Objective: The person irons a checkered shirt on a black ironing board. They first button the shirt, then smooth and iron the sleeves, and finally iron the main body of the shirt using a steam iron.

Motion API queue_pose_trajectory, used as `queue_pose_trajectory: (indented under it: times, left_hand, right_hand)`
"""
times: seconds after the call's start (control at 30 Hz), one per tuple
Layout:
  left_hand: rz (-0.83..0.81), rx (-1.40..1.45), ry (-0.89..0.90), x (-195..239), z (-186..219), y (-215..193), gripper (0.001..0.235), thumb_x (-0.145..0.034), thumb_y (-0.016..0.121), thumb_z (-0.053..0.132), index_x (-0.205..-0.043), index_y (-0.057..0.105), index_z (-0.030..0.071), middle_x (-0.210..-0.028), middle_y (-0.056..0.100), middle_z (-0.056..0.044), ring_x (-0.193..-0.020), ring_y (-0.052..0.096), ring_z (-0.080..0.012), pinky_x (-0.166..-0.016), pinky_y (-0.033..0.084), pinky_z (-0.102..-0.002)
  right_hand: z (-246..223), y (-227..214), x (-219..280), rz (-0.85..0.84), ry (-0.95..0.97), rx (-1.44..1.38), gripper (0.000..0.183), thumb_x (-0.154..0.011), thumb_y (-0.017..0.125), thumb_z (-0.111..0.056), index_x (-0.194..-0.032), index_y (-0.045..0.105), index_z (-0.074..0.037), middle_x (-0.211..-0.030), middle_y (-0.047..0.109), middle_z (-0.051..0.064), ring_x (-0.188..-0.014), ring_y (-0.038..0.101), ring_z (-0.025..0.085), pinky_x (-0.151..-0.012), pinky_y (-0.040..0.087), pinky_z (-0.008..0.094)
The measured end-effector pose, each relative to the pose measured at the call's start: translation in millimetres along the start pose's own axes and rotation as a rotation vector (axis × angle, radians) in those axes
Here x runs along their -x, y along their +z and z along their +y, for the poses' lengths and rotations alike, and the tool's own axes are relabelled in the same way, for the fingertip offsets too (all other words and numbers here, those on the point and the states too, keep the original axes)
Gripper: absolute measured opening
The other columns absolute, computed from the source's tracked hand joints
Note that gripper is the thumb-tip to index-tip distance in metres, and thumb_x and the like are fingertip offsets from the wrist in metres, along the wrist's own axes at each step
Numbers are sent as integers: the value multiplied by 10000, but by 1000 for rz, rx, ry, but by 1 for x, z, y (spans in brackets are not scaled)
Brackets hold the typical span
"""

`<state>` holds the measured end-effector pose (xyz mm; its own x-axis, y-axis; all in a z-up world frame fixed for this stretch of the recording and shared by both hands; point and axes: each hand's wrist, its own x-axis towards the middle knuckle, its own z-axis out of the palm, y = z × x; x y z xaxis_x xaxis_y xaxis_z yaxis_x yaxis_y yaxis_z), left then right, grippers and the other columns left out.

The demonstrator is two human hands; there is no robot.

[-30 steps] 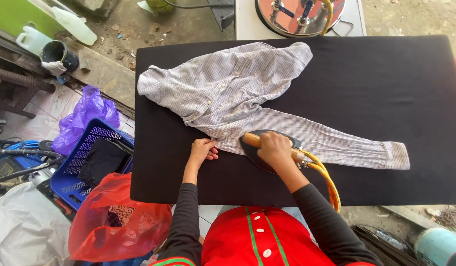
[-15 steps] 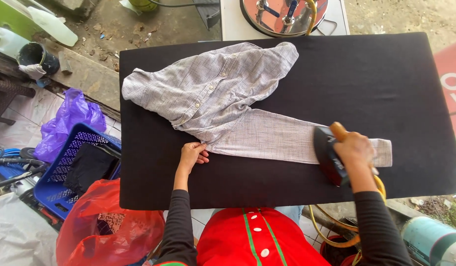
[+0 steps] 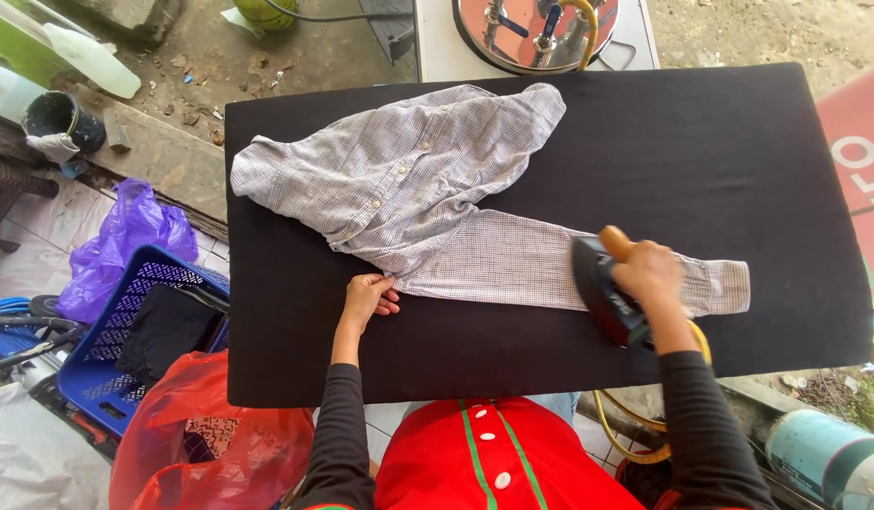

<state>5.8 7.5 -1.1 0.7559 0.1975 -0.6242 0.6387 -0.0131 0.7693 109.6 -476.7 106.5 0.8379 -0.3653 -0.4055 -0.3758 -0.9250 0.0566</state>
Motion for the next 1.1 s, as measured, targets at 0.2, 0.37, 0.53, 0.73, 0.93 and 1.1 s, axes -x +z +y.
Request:
queue_pose_trajectory:
  times: [0.2, 0.37, 0.53, 0.73, 0.93, 1.1]
  left_hand:
    - [13, 1, -6, -1, -3, 0, 239, -1006, 728, 194, -904, 811, -6, -771, 794, -244, -574, 803, -296, -489, 658, -314]
    - [32, -8, -21, -10, -11, -2, 228, -1001, 740, 204, -904, 818, 13, -775, 800, -234, -588, 809, -304, -498, 667, -320]
    - [22, -8, -23, -7, -9, -1, 228, -1003, 738, 206, -918, 817, 10, -776, 797, -228, -587, 807, -300, -503, 667, -323]
    - [15, -1, -28, -8, -9, 0, 230, -1008, 727, 209, -931, 820, 13, -788, 803, -226, -591, 808, -293, -507, 664, -319]
    - [10, 6, -23, -1, -1, 2, 247, -1012, 722, 215, -913, 816, 9, -790, 808, -228, -587, 807, -285, -501, 659, -309]
    - [32, 6, 1, 4, -4, 3, 255, -1012, 729, 214, -880, 820, 15, -784, 812, -226, -584, 809, -283, -505, 659, -310]
  right_hand:
    - [-119, 14, 38, -91, -186, -45, 434, -827, 699, -214, -1209, 885, -124, -1142, 865, 140, -1177, 803, 367, -1015, 637, 497]
    - [-156, 20, 46, -45, -363, -86, 424, -812, 677, -227, -1165, 874, -99, -1074, 850, 162, -1099, 814, 413, -963, 639, 556]
    - [-108, -21, 47, -47, -190, -88, 415, -868, 648, -199, -1200, 867, -82, -1154, 851, 158, -1186, 792, 394, -1007, 624, 527]
    - [-8, -9, -8, 35, 60, -67, 459, -868, 641, -202, -1244, 870, -71, -1164, 865, 170, -1179, 795, 392, -1001, 626, 499]
    - [39, 14, -48, 115, 105, -53, 457, -852, 684, -222, -1240, 882, -82, -1098, 873, 207, -1107, 813, 427, -952, 637, 524]
    - [45, 23, -54, 108, 58, -27, 458, -845, 687, -217, -1241, 888, -102, -1104, 875, 208, -1109, 814, 435, -951, 640, 529]
